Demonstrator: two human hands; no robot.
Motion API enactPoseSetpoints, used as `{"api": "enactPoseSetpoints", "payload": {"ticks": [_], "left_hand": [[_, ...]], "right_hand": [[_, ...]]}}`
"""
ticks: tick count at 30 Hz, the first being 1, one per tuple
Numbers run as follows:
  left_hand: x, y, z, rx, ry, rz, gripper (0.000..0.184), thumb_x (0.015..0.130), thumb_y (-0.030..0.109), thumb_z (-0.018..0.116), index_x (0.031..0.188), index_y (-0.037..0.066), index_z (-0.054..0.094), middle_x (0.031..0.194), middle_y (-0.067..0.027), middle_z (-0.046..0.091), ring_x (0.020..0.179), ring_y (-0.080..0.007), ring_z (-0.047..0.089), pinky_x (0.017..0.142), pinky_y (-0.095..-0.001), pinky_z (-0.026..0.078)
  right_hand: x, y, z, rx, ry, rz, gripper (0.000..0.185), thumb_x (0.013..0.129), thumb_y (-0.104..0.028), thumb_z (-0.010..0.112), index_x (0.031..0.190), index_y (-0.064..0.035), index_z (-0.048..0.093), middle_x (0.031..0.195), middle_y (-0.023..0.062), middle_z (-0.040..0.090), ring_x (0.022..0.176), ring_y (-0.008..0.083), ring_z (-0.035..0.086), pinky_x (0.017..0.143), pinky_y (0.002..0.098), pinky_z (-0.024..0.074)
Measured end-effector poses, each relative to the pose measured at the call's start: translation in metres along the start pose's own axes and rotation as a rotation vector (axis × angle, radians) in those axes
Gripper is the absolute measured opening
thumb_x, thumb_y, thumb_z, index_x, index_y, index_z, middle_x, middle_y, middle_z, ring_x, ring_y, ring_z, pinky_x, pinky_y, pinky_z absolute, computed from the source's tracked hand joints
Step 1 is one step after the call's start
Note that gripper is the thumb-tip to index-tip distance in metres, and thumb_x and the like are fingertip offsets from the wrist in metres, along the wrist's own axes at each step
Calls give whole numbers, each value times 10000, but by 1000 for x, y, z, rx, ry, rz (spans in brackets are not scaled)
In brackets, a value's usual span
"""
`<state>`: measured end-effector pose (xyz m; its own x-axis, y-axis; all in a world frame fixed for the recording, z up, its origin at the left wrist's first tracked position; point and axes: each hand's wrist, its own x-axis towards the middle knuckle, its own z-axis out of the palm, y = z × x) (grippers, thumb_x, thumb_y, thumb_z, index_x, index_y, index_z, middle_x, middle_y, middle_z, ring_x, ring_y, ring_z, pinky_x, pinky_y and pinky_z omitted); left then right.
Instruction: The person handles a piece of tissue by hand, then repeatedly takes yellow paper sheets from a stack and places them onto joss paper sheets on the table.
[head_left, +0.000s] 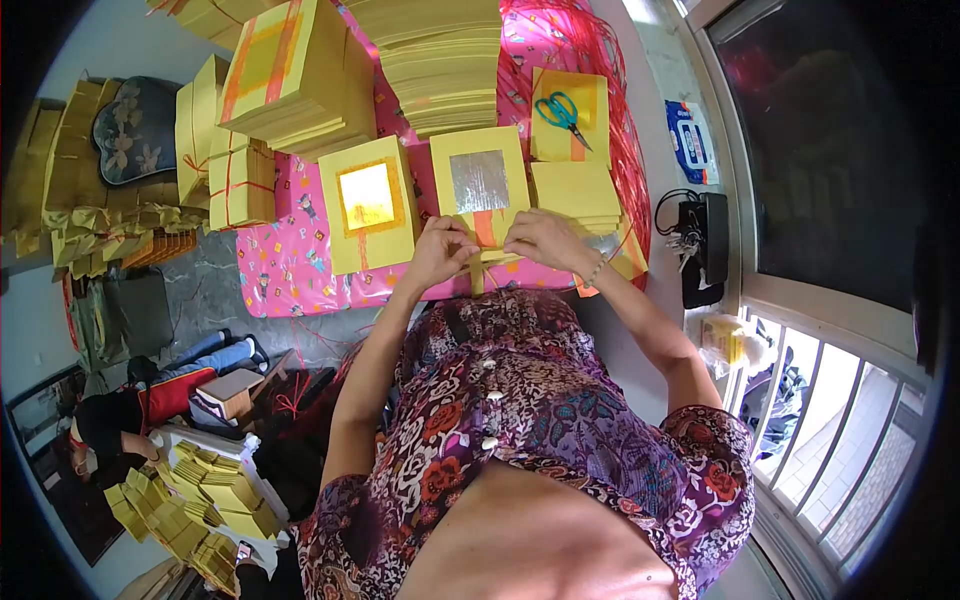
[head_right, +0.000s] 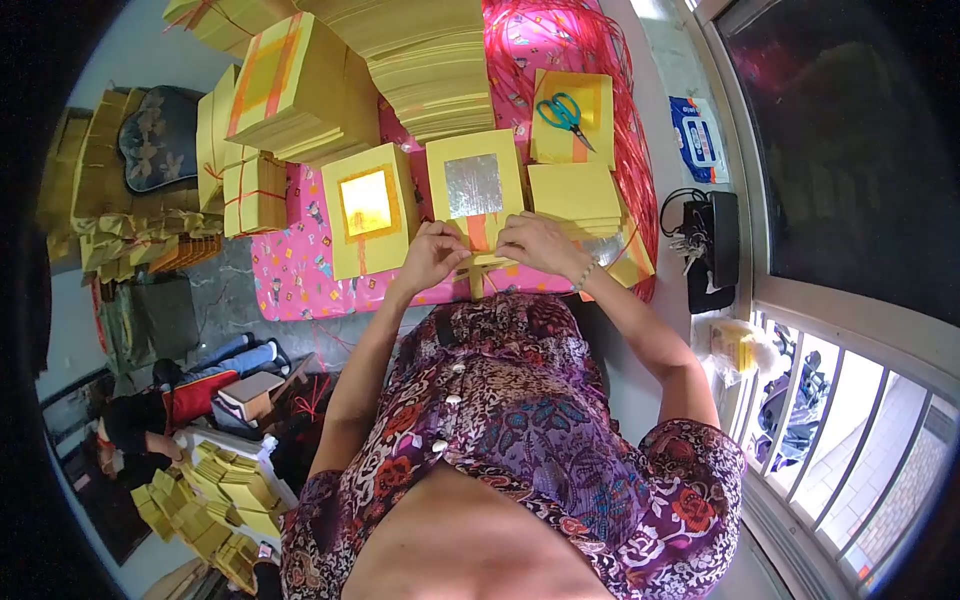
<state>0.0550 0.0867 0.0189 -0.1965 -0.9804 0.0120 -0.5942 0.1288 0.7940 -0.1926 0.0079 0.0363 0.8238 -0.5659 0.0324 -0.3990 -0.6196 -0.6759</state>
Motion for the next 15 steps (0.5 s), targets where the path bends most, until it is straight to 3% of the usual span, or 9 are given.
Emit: {"api": "enactPoseSetpoints", "payload": {"ticks": [10,15], "left_hand": [[1,-2,0,-23,-12,7,114,786,188,769,834,85,755,947,-61,619,969,-264,537,876,-373,447],[2,2,-3,-15,-28,-19,128,795,190,760,826,68,741,951,-71,621,969,-276,551,861,-377,459]], "right_hand": [[1,-5,-4,68,15,48,178,852,-265,684,830,-89,690,771,72,574,810,276,583,721,406,468],[0,-10,-2,-52,47,-13,183,873,-248,653,838,-68,646,800,83,579,801,283,593,728,402,485]]}}
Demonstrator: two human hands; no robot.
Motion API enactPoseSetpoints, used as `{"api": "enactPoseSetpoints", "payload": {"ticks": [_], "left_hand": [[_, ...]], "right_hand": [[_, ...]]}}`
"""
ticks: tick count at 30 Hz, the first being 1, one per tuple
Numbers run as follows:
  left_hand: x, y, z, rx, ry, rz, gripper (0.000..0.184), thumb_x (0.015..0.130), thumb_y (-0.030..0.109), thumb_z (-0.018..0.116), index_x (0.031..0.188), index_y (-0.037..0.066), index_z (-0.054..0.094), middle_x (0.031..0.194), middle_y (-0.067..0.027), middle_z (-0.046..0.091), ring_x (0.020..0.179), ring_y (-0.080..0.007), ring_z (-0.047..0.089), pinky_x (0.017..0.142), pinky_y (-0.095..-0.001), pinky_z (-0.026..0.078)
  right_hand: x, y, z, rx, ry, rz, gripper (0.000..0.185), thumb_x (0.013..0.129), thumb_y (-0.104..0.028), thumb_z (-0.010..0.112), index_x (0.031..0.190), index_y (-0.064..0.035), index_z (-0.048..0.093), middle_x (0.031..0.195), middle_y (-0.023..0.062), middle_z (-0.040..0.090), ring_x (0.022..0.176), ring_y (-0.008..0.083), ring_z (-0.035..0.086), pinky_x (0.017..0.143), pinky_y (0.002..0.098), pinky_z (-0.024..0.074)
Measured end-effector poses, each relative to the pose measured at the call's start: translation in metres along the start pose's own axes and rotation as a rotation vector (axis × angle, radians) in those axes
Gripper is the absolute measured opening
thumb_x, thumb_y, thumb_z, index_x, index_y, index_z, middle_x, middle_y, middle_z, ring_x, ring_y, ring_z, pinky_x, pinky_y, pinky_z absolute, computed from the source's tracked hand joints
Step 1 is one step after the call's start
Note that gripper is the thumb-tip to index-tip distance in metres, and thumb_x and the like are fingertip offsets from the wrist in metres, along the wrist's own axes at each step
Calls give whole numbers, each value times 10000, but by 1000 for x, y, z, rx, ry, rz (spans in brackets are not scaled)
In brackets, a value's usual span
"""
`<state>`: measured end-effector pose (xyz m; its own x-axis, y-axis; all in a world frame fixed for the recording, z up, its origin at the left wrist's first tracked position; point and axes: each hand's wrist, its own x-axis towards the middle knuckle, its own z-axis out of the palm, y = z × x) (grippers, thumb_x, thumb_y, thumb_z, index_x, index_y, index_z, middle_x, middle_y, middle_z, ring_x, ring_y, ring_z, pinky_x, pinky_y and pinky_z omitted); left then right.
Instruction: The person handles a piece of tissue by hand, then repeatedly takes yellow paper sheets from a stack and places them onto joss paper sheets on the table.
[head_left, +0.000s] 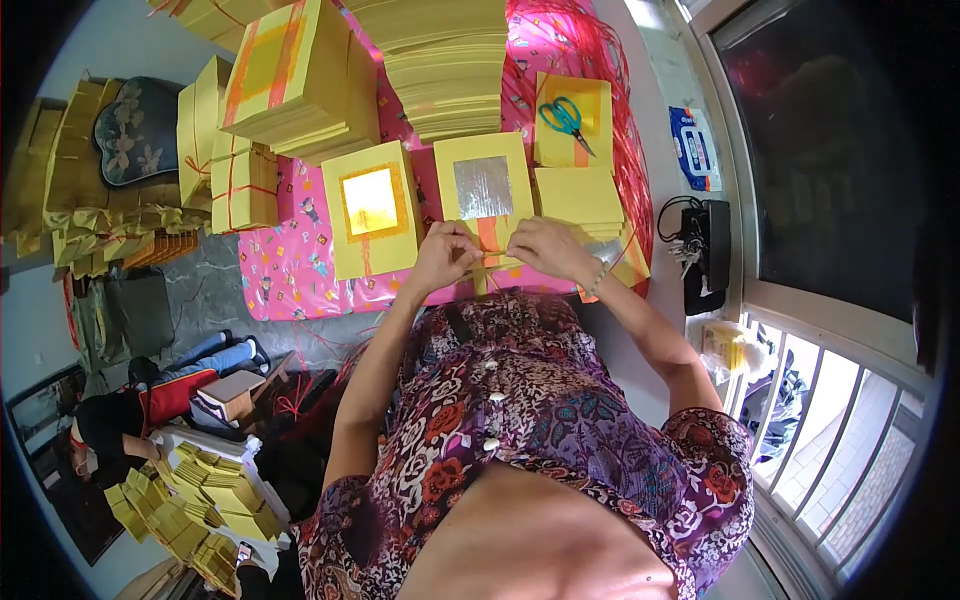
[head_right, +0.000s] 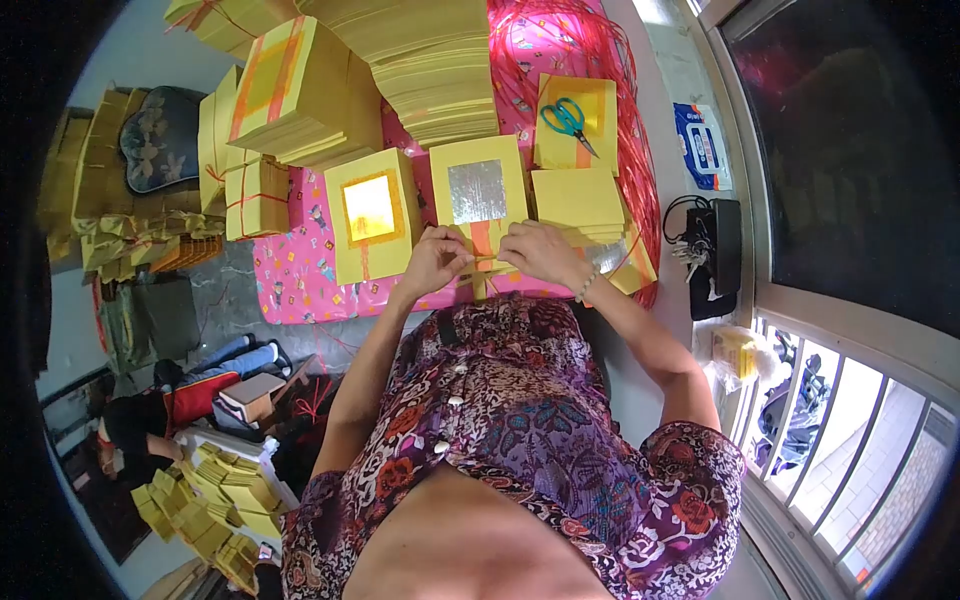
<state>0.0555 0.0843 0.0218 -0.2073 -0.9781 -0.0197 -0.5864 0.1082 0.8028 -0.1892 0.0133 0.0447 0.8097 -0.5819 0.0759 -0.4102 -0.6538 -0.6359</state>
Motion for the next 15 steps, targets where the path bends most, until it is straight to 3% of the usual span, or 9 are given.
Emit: {"api": "enactPoseSetpoints", "payload": {"ticks": [5,7,8,10,11,14,15], "left_hand": [[1,22,-13,-44,-46,-107,217,802,182,744,958,41,690,1052,-132,603,992,-306,562,859,-382,471],[4,46,-22,83,227,81,360,803,182,737,1117,45,625,1176,-187,547,1052,-342,544,900,-411,453],[5,54,-23,85,232,83,360,803,182,737,1117,45,625,1176,-187,547,1052,-342,544,900,-411,453],[7,65,-22,307,472,158,440,804,186,730,1200,59,582,1261,-206,488,1148,-381,497,961,-459,421],[7,64,-16,291,465,152,465,812,175,714,1243,72,574,1307,-192,472,1237,-399,438,1028,-501,372],[15,63,-1,357,343,201,539,809,174,711,1311,85,536,1355,-202,446,1282,-403,407,1064,-505,345],[17,63,3,358,268,186,654,820,209,703,1412,100,448,1429,-218,389,1330,-422,360,1085,-523,318]], "right_hand": [[8,0,-9,-112,19,-36,178,904,-234,609,876,-60,591,813,99,582,819,298,608,718,411,498],[20,-3,-25,-100,24,-35,176,913,-233,596,886,-60,579,811,106,580,820,305,611,708,417,499],[29,-5,-36,-87,36,1,179,921,-232,588,895,-55,579,817,116,586,818,320,612,706,432,498],[45,1,-48,-77,49,34,182,929,-232,580,904,-51,579,823,126,591,817,335,613,704,446,497],[54,7,-51,-52,74,63,196,936,-239,574,912,-45,582,835,138,600,824,349,614,710,456,496],[85,31,-55,-72,100,136,231,946,-262,565,940,-34,601,879,162,629,857,377,620,741,474,495],[94,40,-53,-63,101,160,239,946,-269,563,942,-35,609,884,164,632,861,375,622,748,472,496]]}}
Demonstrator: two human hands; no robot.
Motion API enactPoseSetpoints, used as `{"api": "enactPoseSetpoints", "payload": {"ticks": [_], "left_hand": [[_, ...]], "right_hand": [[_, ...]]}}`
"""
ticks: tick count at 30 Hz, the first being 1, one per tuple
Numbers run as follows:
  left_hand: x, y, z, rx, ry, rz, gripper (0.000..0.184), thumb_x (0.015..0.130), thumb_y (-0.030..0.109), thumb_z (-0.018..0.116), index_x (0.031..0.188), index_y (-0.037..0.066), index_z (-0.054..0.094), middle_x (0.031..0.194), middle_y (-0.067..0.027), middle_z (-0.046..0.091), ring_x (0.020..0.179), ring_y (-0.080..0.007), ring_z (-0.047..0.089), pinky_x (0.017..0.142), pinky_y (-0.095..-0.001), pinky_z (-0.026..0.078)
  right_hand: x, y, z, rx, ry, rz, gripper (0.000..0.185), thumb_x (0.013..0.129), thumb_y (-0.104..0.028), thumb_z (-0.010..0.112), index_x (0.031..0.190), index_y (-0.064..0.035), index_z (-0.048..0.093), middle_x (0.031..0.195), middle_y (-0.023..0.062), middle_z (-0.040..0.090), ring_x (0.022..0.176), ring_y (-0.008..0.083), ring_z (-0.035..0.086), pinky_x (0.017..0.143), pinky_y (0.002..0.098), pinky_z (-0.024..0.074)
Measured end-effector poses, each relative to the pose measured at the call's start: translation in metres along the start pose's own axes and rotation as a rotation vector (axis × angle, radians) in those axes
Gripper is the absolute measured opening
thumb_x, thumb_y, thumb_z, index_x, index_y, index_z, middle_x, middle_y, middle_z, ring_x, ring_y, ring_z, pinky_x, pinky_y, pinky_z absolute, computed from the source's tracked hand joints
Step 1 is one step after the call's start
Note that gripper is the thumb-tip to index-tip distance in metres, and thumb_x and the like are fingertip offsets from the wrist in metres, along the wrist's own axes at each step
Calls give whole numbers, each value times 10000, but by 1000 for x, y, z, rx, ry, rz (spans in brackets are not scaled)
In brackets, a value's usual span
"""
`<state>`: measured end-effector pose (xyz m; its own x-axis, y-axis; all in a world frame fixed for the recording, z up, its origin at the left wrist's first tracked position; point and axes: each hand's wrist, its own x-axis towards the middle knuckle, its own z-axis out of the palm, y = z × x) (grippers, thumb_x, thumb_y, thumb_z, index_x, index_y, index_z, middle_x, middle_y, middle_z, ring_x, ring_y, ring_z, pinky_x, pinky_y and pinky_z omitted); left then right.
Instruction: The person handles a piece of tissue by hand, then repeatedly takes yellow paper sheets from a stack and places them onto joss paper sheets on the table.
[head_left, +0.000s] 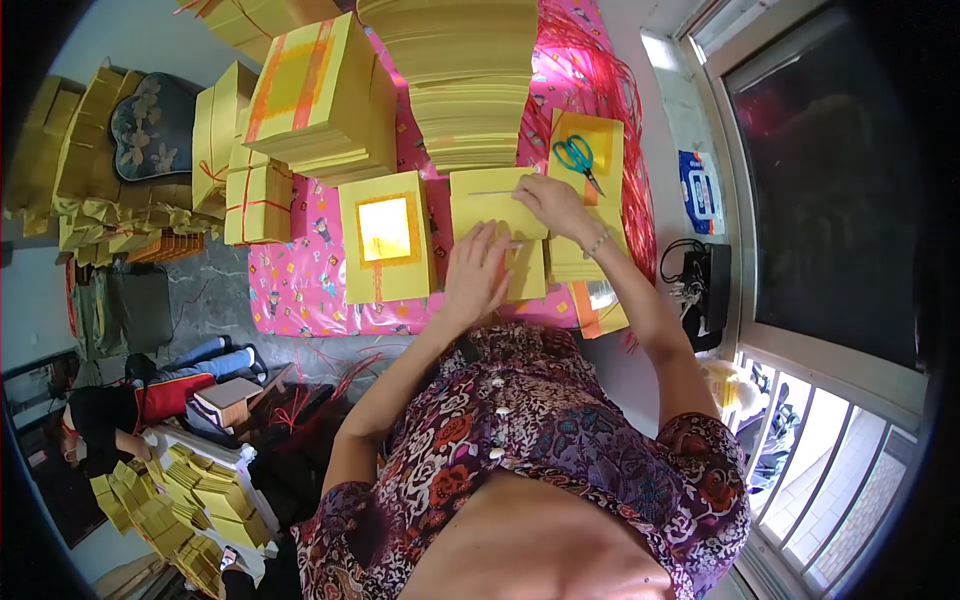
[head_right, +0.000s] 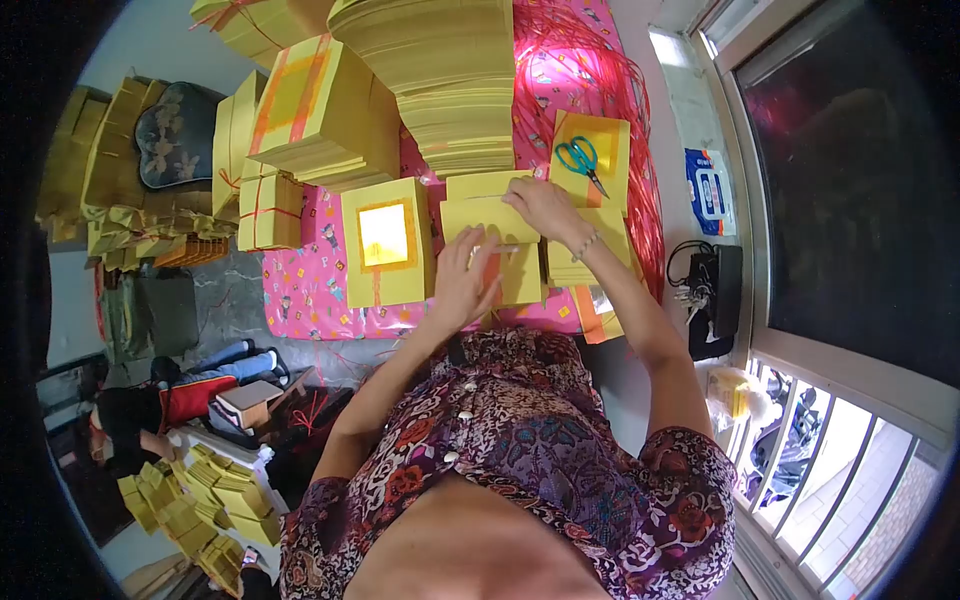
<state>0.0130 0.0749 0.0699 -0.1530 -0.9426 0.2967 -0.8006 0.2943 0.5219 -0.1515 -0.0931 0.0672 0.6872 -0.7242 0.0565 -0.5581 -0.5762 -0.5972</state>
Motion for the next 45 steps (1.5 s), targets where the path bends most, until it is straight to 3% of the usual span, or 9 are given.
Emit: {"api": "enactPoseSetpoints", "payload": {"ticks": [4,9,11,20,45], "left_hand": [[16,-7,16,111,-95,-19,755,850,303,666,1501,131,324,1498,-242,294,1391,-455,267,1125,-565,256],[28,-22,30,123,-109,-28,757,849,339,659,1505,153,329,1510,-249,280,1402,-459,252,1132,-574,239],[30,-27,35,114,-120,-32,757,851,352,655,1506,158,330,1518,-250,273,1409,-459,242,1133,-575,235],[32,-36,43,118,-159,-45,742,863,393,620,1503,142,339,1535,-247,265,1423,-448,232,1149,-572,198],[33,-45,44,86,-200,-32,769,850,420,631,1502,132,341,1543,-267,245,1421,-469,223,1140,-580,205]], "right_hand": [[29,19,10,-5,20,32,245,945,-274,566,952,-38,631,921,156,633,889,362,617,771,457,492],[42,21,18,-131,71,52,234,934,-272,577,989,-58,655,938,129,621,959,335,607,814,452,485],[45,17,23,-322,155,-3,213,918,-252,585,998,-68,660,941,113,608,981,315,600,827,453,481],[64,9,41,-195,-87,8,215,889,-187,594,1054,-67,663,1001,126,647,990,315,625,833,453,496],[64,9,48,-128,-44,31,230,865,-97,549,1071,-75,650,1014,135,622,985,341,626,817,454,498]]}}
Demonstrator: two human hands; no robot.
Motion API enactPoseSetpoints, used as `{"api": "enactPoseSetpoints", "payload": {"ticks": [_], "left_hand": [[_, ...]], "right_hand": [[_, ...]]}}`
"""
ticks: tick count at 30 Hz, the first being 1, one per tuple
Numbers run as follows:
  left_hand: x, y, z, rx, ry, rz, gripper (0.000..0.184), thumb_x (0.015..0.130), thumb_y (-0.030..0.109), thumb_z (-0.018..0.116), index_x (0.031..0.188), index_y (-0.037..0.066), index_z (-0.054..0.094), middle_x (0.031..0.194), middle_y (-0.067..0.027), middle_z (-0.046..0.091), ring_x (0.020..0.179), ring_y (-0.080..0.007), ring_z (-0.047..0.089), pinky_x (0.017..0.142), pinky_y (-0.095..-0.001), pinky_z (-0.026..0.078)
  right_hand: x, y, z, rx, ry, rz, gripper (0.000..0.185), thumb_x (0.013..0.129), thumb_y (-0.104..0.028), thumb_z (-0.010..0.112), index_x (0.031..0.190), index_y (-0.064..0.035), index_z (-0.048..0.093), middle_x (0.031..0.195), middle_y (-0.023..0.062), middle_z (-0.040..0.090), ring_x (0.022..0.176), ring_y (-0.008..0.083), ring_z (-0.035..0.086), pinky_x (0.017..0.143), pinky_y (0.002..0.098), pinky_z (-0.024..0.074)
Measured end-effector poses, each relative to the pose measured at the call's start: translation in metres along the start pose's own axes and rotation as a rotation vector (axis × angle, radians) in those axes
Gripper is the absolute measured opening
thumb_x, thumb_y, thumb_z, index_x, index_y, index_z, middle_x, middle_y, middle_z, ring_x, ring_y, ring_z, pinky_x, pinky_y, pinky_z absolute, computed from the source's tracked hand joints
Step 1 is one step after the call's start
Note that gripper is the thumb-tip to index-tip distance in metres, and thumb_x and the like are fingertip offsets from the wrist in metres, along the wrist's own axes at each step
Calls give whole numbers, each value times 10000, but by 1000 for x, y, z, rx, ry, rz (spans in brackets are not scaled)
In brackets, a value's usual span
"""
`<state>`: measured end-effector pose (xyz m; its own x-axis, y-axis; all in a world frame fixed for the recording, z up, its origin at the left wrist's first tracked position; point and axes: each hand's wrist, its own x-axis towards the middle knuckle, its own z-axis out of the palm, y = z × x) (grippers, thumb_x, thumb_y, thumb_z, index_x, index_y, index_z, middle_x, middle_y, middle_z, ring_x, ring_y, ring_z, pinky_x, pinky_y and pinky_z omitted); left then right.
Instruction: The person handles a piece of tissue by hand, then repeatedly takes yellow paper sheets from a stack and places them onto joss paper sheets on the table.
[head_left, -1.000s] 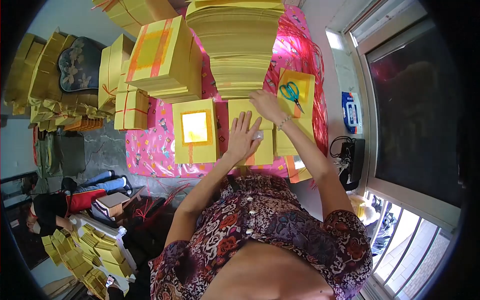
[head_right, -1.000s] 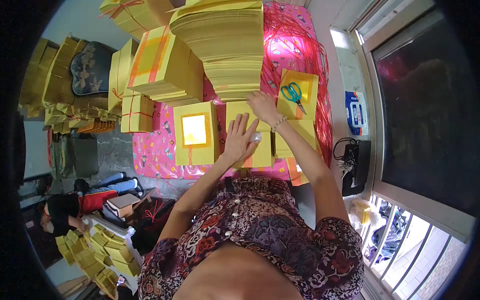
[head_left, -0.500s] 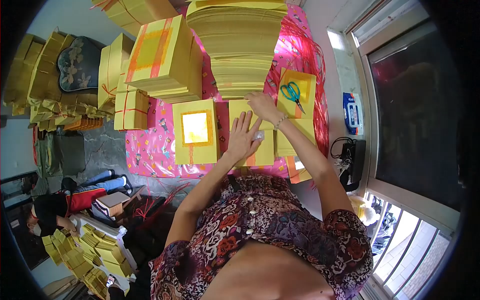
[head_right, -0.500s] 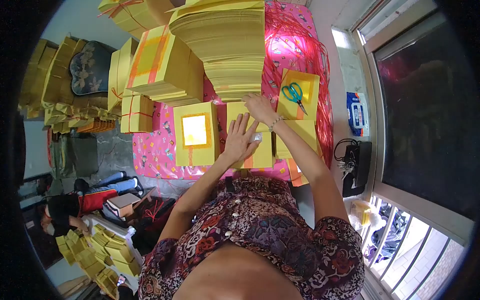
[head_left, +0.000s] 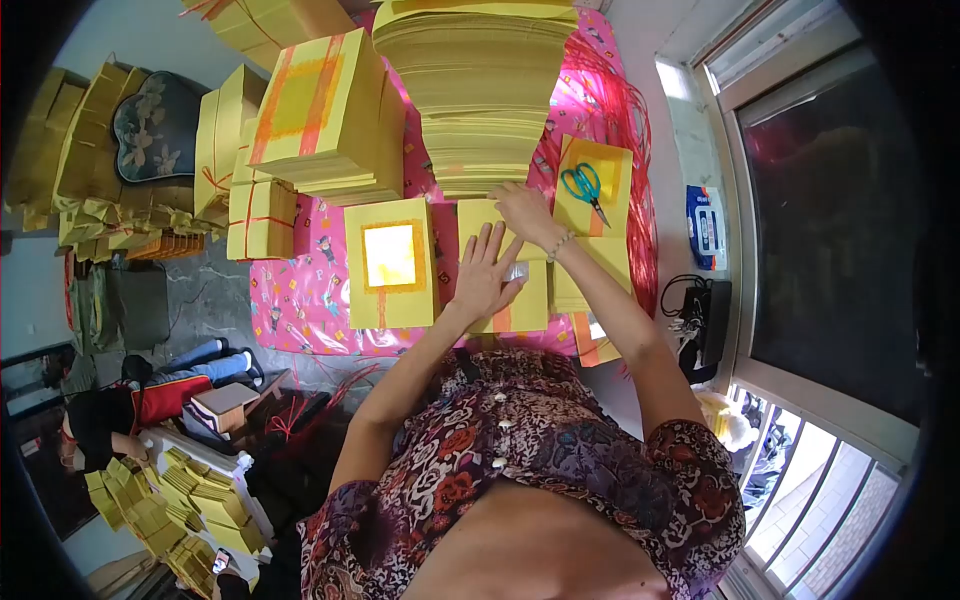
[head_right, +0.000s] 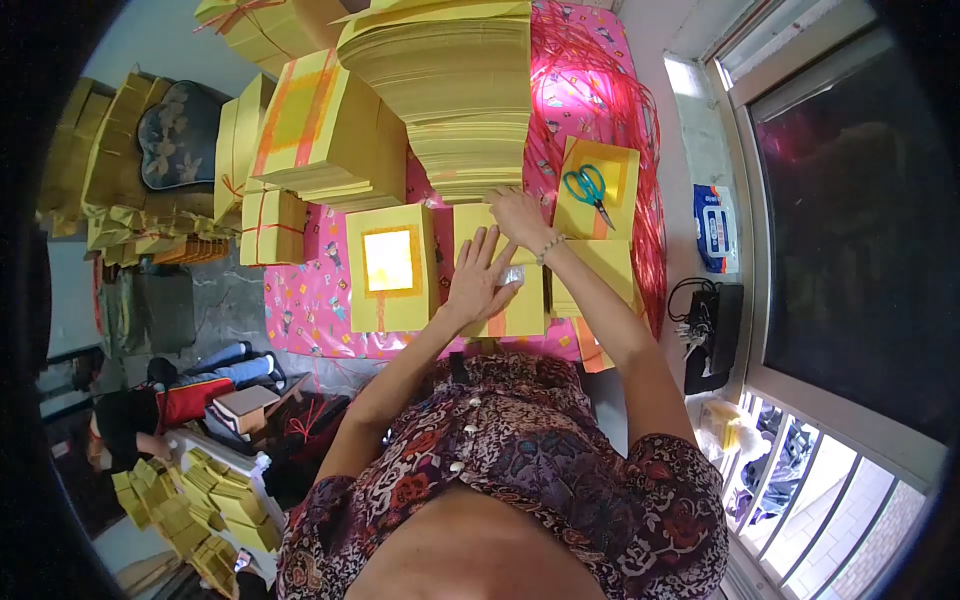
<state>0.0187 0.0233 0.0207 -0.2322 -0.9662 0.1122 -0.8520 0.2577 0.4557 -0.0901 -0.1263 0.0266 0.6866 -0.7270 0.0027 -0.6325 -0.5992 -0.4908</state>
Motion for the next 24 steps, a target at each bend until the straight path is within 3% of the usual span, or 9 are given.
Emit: {"api": "enactPoseSetpoints", "payload": {"ticks": [12,14,15,17,20,24], "left_hand": [[-2,0,7,16,-9,-10,807,851,537,597,1503,133,348,1550,-261,237,1432,-470,199,1143,-581,199],[-1,1,8,41,-20,-13,819,851,554,585,1512,142,333,1550,-252,244,1433,-463,202,1144,-573,202],[-1,1,7,32,-15,-15,826,851,563,579,1516,144,326,1551,-252,241,1436,-462,196,1145,-573,198],[-2,2,6,23,-10,-17,834,850,573,573,1520,147,319,1552,-253,239,1439,-461,190,1147,-573,195],[-2,1,8,24,-6,-7,850,840,580,578,1523,149,314,1557,-251,228,1446,-459,172,1149,-573,189],[-2,3,7,54,-39,-14,875,824,588,586,1529,154,302,1568,-244,208,1454,-452,155,1154,-568,183]], "right_hand": [[-11,-1,0,-3,89,-38,236,837,-73,619,1072,-76,642,1037,117,623,984,327,612,820,434,508],[-22,-5,-7,22,396,-157,174,855,-99,616,1026,-66,612,1001,122,610,955,329,609,794,434,506],[-32,-9,-13,23,395,-156,174,855,-99,616,1026,-66,612,1001,122,610,955,329,609,794,434,506],[-58,-19,-25,169,287,149,110,868,-109,609,958,-57,573,943,127,584,924,339,598,769,444,500],[-93,-22,-23,206,92,242,95,866,-93,617,894,-43,541,905,132,574,874,341,599,709,433,483],[-112,-18,3,181,218,108,116,842,-69,635,878,-42,528,866,131,544,832,345,583,707,434,479]]}}
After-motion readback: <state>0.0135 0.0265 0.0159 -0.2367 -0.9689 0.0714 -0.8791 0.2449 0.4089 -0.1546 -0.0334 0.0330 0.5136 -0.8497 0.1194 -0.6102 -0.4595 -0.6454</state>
